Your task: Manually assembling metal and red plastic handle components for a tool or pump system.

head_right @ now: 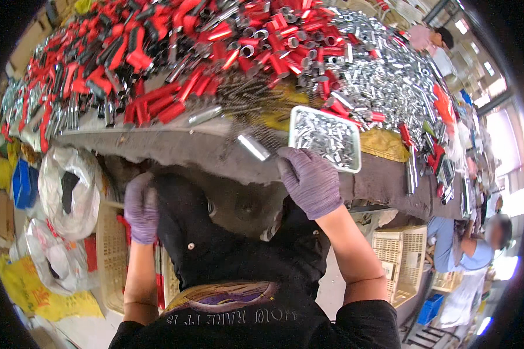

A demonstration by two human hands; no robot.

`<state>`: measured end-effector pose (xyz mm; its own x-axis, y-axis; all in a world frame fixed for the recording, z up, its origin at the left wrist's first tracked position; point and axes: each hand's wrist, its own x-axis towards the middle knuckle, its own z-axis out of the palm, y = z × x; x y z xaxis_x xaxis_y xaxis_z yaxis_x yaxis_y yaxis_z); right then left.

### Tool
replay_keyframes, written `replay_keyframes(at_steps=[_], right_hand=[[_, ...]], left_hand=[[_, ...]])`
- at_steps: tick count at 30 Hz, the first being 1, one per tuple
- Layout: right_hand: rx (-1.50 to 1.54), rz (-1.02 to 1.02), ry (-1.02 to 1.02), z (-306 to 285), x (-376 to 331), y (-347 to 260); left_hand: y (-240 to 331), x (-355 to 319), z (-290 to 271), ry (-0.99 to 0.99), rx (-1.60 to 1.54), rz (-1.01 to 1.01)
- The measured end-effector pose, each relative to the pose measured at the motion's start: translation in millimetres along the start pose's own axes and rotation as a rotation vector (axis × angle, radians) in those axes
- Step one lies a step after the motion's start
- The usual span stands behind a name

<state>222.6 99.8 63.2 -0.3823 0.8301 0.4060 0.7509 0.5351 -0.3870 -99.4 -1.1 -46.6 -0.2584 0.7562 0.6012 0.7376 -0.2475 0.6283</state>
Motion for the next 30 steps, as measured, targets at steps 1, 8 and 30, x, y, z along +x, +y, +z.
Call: replay_keyframes(at_steps=[1,8,30], right_hand=[[-0.046,0.031,-0.004,-11,0,15],[-0.602,0.632,0.248,-108,-13,221],[-0.648,0.994,-0.378,-160,-67,367]], left_hand=[[33,27,14,-0.093,0.092,0.159],[124,92,133,-0.337,-0.150,0.524],[120,78,149,-0.248,-0.079,0.606]])
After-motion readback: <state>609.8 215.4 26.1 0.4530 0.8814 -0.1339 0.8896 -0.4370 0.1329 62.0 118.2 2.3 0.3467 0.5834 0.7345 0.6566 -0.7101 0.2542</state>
